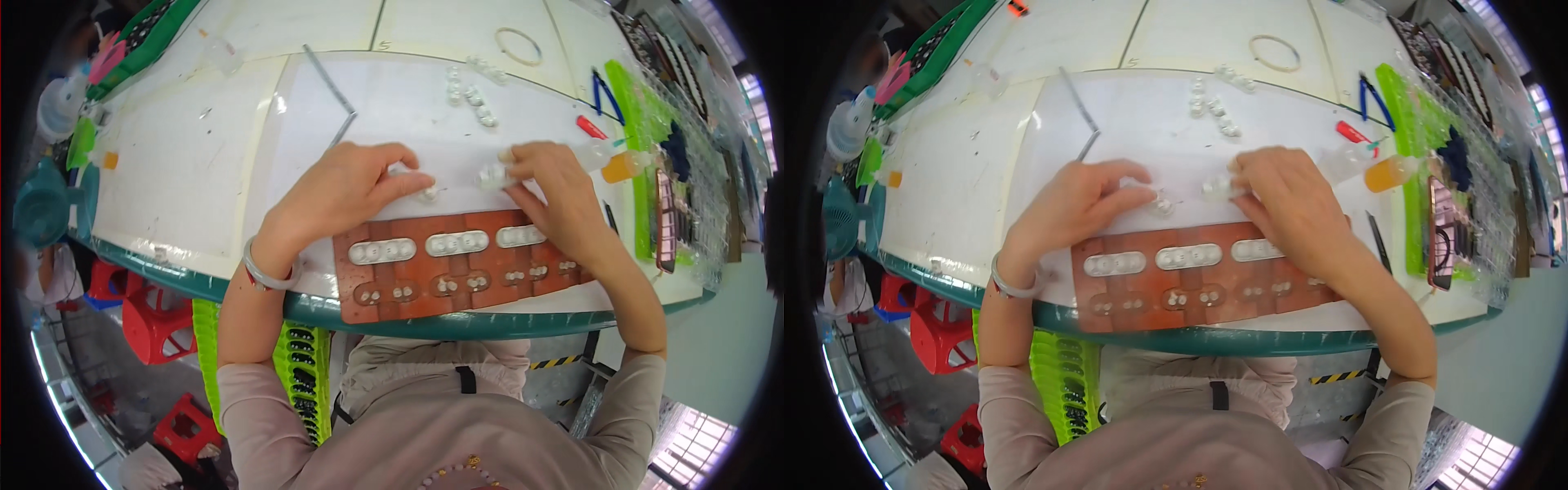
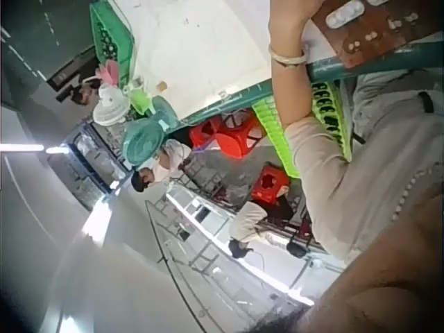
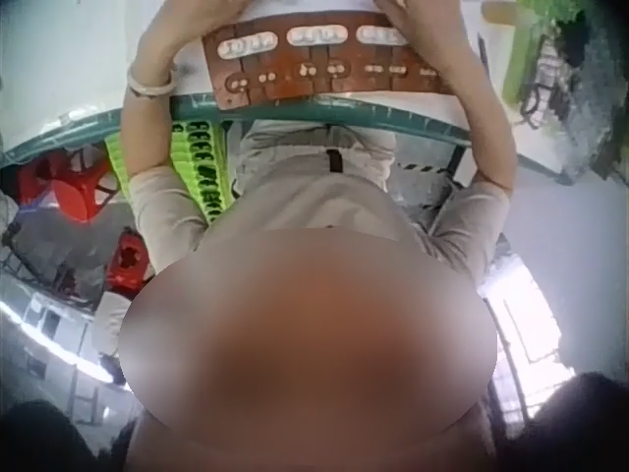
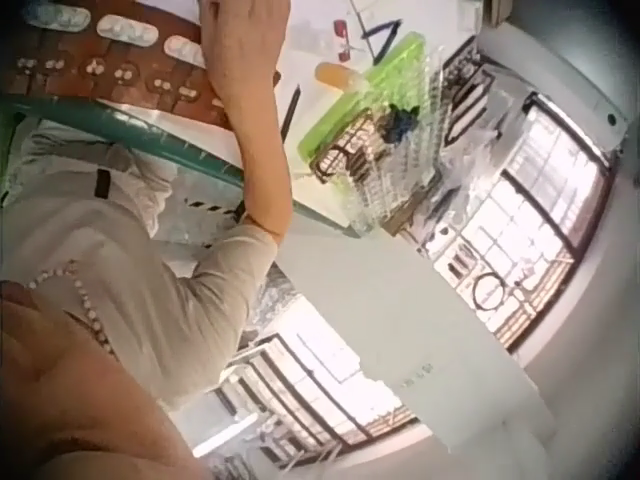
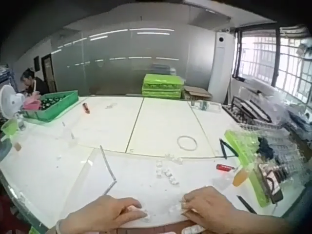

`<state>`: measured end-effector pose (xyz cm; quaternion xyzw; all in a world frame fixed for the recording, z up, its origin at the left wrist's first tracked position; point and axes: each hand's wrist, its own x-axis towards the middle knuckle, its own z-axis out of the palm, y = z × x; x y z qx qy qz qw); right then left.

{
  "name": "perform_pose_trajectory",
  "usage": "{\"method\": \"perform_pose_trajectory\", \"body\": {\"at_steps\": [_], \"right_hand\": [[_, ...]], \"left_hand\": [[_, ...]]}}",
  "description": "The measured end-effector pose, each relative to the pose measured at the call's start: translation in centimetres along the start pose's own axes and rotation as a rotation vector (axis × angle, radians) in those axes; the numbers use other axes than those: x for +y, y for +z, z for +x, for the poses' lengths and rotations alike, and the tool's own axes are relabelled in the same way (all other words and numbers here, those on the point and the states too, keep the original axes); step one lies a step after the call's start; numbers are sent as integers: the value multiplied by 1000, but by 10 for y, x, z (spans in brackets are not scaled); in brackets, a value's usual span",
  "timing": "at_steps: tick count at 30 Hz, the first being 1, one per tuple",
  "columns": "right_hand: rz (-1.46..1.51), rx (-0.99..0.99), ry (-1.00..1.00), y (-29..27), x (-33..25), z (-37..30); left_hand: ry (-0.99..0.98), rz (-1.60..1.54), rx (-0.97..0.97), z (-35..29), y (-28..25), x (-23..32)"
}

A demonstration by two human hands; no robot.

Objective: Assembling small plastic housing components into a wooden fixture and applying adhesive from a bottle.

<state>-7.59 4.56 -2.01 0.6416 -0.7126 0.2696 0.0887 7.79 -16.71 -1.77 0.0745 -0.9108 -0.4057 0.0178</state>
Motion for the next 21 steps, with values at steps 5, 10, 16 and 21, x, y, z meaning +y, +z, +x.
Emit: {"method": "perform_pose_trajectory", "body": {"at_steps": [5,10,16,21], "right_hand": [[108,118,76,-26,-11,-33],[130,118,221,-54,-18,-55],[50,132,302,-78,-17,-89],[-79,166,294,-83,-5,-109]], "left_hand": [[11,248,129,3,19,8],[82,299,219,3,25,5],[122,197,227,4,20,-10],[31,84,306,-20,-4,12]]}}
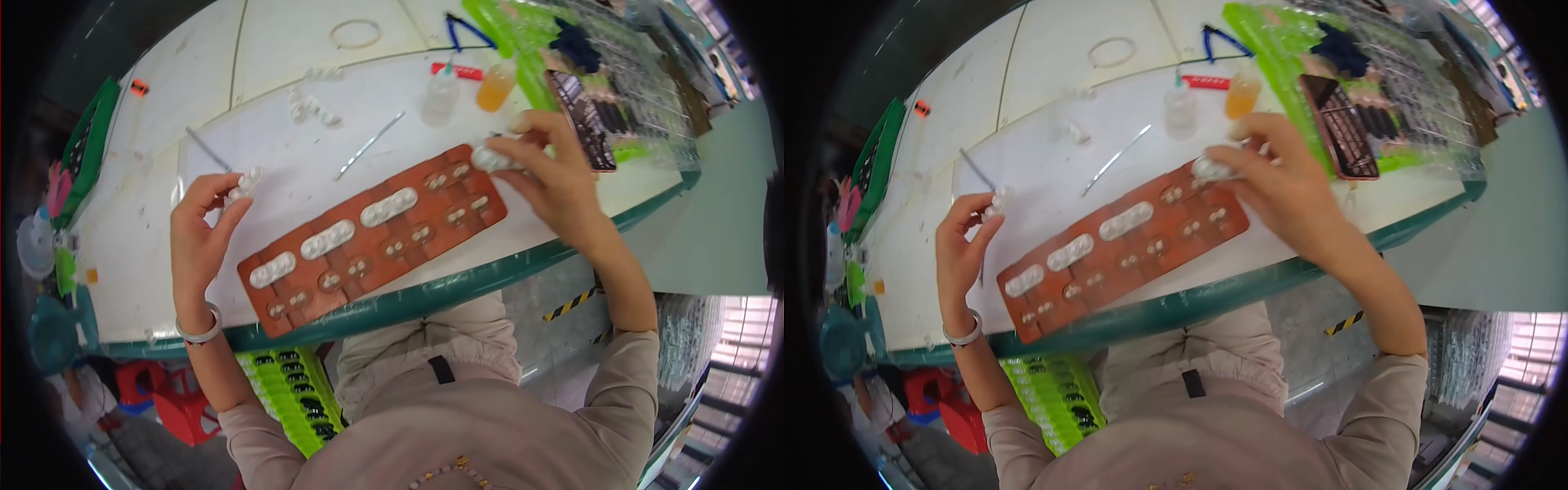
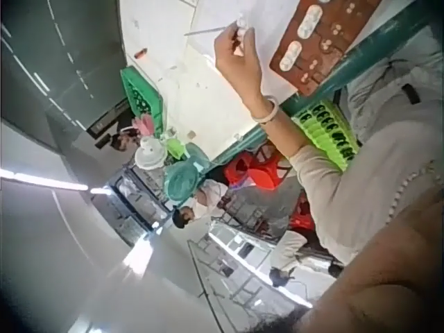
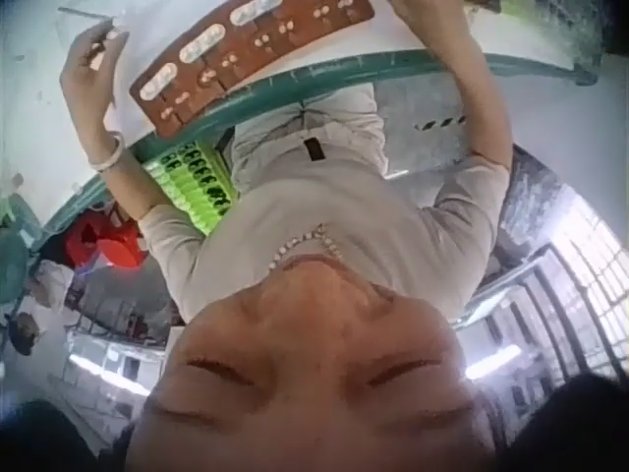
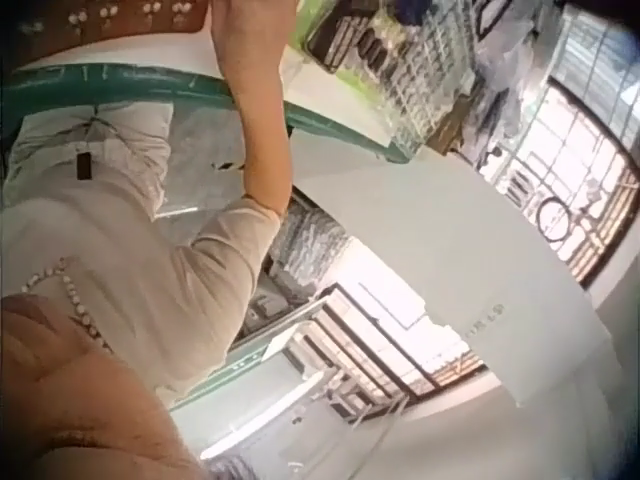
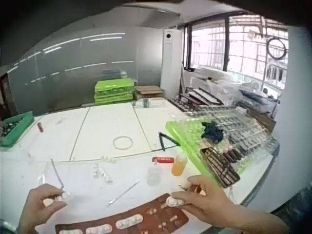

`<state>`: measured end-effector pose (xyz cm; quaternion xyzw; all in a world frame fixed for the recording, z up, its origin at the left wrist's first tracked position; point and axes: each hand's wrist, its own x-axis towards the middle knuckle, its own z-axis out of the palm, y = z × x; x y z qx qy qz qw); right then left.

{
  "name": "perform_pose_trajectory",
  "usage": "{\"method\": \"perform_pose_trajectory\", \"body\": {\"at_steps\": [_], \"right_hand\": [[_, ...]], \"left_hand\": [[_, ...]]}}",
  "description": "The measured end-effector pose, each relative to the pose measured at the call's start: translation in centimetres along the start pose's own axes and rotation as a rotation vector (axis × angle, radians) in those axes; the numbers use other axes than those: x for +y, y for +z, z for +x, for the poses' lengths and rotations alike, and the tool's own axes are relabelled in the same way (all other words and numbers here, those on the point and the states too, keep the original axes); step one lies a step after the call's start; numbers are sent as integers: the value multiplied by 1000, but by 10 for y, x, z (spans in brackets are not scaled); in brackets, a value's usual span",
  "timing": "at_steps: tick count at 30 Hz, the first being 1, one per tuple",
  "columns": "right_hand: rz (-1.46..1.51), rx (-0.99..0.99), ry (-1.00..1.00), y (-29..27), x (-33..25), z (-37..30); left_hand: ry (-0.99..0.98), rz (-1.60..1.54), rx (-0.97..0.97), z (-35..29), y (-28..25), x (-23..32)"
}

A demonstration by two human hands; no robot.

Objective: Assembling small plastic housing components into a wooden fixture and applying adhesive from a bottle.

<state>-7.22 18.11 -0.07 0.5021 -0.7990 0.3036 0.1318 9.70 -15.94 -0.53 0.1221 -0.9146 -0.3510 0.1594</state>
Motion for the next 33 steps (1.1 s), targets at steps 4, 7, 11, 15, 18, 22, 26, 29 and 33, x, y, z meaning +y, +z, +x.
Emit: {"method": "perform_pose_trajectory", "body": {"at_steps": [4,7,11,15,18,22,26,29,33], "right_hand": [[-70,-23,157,-9,4,-15],[-148,-20,101,-4,9,-21],[-146,-67,225,7,10,-10],[25,-17,457,-3,-7,-12],[-170,-63,149,-2,-11,-12],[152,-169,366,1,-15,-2],[188,-203,298,-2,-13,9],[96,-282,225,-6,-22,21],[-331,-520,53,-14,-16,31]], "left_hand": [[183,59,2,-43,-10,49],[228,144,34,-76,10,50],[143,224,10,-99,24,40],[205,313,14,-99,18,35],[172,297,-22,-102,19,39],[245,321,-28,-80,-2,47],[438,377,-26,31,13,32],[366,407,-33,93,60,5],[372,421,-264,120,77,-22]]}}
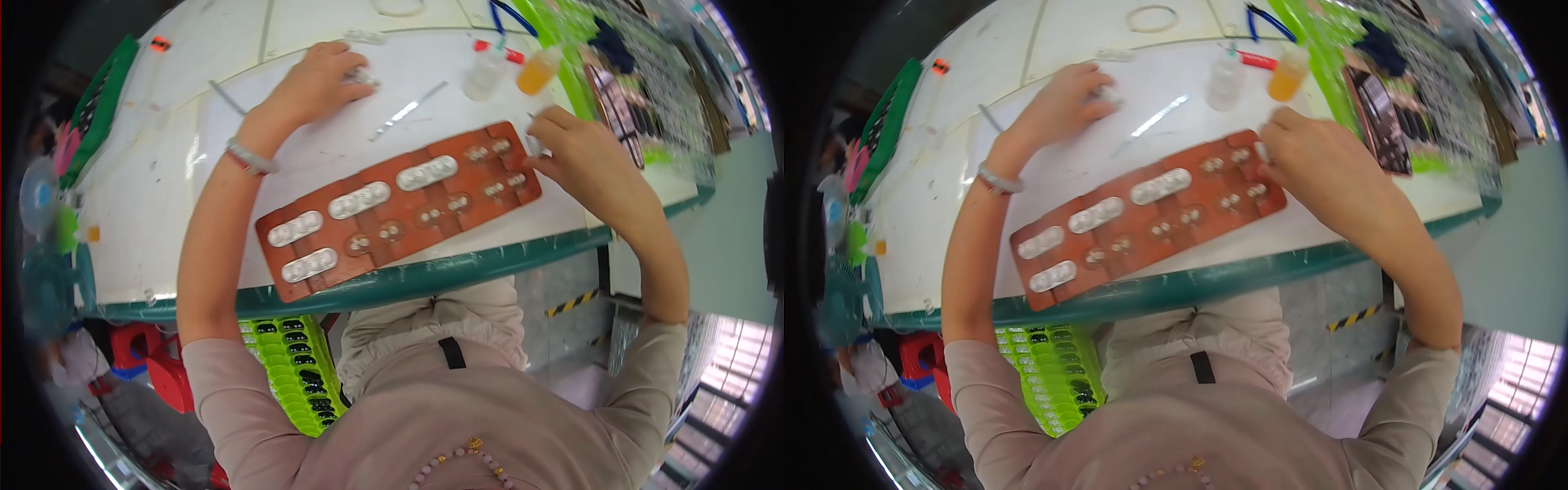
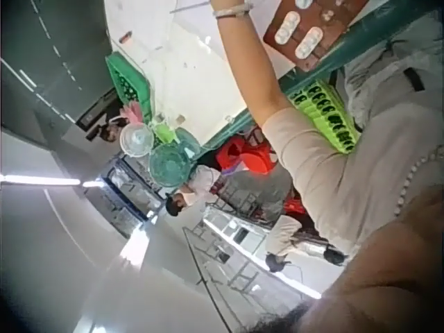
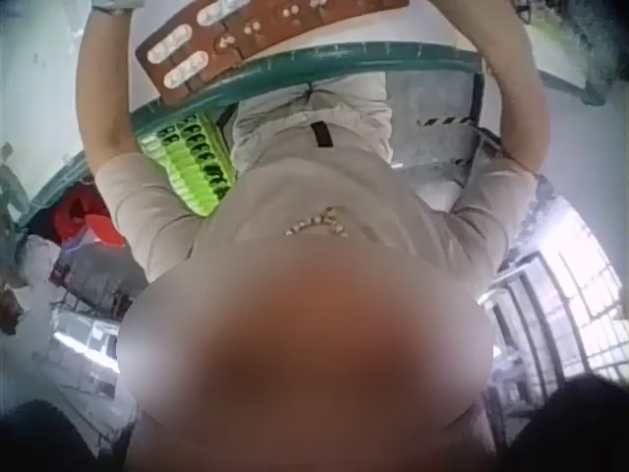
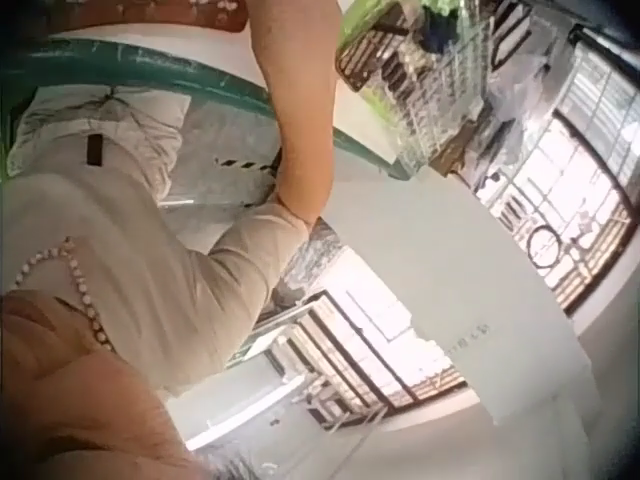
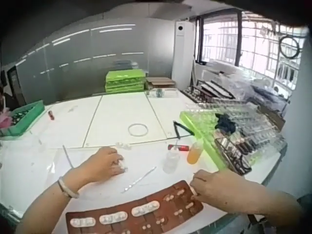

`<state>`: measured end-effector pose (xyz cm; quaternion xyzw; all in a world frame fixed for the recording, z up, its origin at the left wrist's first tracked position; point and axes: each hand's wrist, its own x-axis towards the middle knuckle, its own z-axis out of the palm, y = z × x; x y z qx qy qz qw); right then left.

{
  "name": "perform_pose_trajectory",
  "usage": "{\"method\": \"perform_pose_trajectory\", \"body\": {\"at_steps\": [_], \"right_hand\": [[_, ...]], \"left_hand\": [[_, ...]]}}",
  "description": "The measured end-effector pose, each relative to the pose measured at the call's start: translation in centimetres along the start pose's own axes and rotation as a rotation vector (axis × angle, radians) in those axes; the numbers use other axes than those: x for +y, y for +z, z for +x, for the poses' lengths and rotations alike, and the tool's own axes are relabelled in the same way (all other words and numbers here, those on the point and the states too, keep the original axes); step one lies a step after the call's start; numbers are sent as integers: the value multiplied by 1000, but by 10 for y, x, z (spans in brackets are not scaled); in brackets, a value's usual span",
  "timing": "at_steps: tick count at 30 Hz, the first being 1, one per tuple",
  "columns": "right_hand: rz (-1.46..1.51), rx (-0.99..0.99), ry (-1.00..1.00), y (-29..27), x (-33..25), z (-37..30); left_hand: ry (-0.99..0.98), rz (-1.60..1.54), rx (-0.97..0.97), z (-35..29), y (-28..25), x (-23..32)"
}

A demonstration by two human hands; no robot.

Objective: Assembling small plastic housing components into a wooden fixture and applying adhesive from a bottle.

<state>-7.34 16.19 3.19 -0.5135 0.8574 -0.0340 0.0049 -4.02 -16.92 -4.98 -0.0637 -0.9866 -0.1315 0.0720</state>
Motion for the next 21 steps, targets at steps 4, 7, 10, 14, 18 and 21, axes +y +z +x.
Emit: {"method": "perform_pose_trajectory", "body": {"at_steps": [4,7,10,14,18,21], "right_hand": [[-14,-52,-243,11,5,27],[6,-80,-367,19,11,49],[237,-232,-245,16,15,53],[250,-90,-207,18,13,40],[310,149,-208,12,-23,67],[359,275,-240,51,-64,117]], "left_hand": [[55,-158,-23,-23,-14,14],[51,-227,-19,-45,-17,17],[-25,-298,148,-67,-25,25],[-111,-268,197,-87,-25,9],[-210,-300,182,-87,-18,15],[-233,-371,187,-91,-18,14]]}}
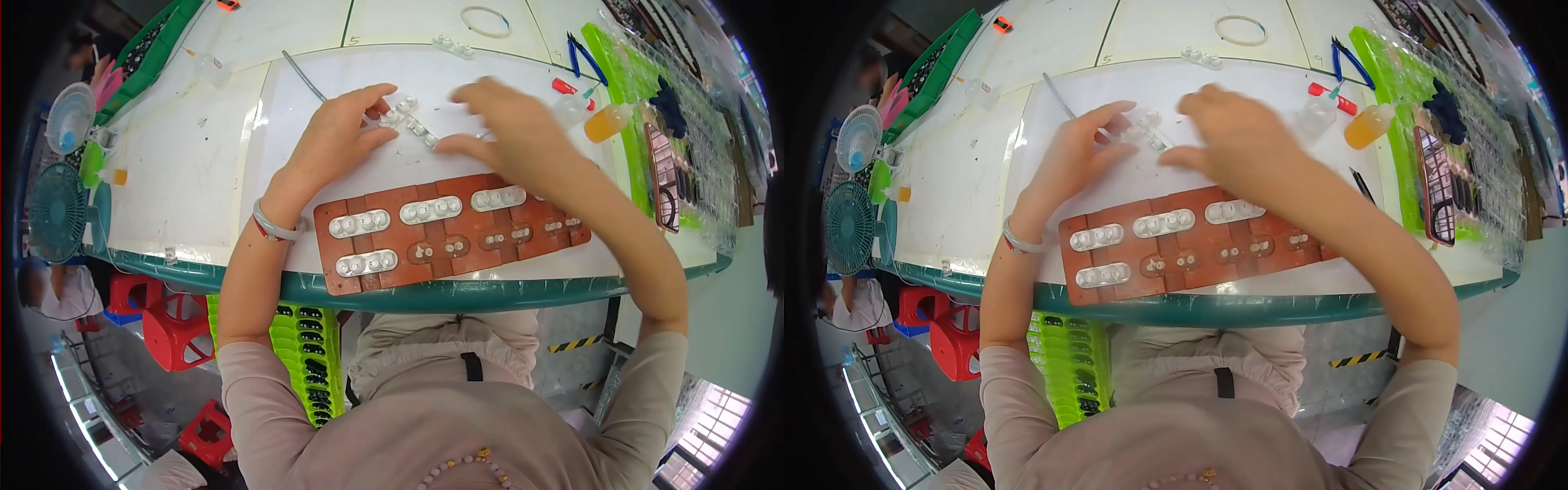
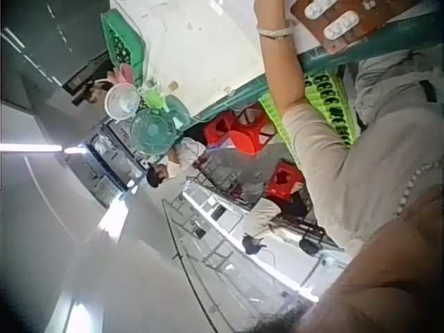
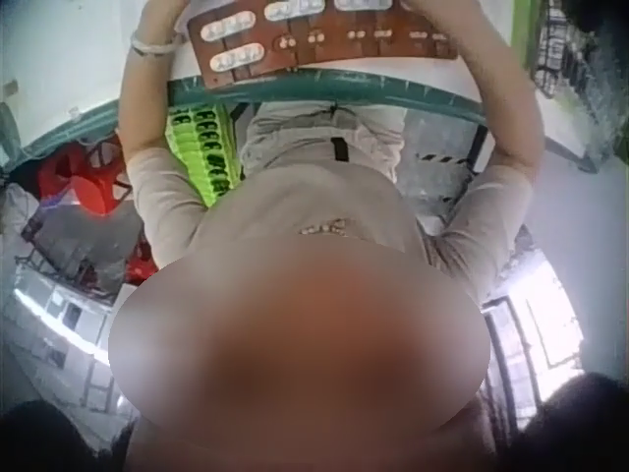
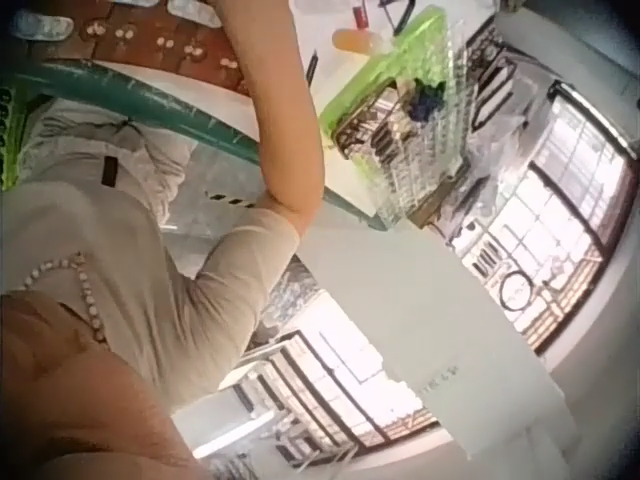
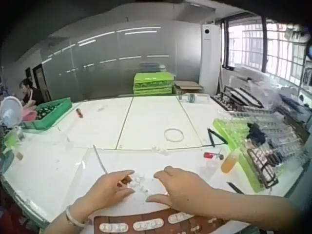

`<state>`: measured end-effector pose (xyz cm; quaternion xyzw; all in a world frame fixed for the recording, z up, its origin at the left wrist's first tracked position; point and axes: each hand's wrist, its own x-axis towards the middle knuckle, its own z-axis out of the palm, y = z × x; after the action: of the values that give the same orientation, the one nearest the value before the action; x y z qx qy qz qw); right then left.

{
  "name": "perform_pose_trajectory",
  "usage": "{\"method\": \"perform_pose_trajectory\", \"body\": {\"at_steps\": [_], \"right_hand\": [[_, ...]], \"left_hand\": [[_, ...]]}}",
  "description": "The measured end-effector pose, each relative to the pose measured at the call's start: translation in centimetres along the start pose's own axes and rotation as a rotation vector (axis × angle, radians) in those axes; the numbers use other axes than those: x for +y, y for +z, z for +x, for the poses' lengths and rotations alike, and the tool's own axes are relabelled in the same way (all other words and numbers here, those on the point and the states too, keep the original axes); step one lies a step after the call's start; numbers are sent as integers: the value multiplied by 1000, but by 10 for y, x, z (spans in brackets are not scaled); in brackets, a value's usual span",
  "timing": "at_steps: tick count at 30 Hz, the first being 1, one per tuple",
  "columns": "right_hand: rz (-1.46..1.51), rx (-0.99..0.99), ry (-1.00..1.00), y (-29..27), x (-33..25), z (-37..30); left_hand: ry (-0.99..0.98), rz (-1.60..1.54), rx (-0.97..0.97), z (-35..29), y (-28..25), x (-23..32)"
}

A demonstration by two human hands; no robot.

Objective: Assembling small plastic housing components into a wooden fixture and applying adhesive from a bottle.

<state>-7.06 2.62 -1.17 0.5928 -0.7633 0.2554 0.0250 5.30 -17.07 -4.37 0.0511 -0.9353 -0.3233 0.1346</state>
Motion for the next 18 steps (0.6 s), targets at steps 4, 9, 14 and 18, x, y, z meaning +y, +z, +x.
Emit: {"method": "perform_pose_trajectory", "body": {"at_steps": [4,9,14,18], "right_hand": [[16,-195,-19,37,13,32],[453,-135,265,-18,6,-2],[694,-146,301,-35,-12,-36],[720,-126,360,-50,-31,-56]], "left_hand": [[25,-64,79,-6,4,-9],[125,31,106,-4,5,-11],[185,87,76,-7,4,-3],[72,-40,89,-10,-10,10]]}}
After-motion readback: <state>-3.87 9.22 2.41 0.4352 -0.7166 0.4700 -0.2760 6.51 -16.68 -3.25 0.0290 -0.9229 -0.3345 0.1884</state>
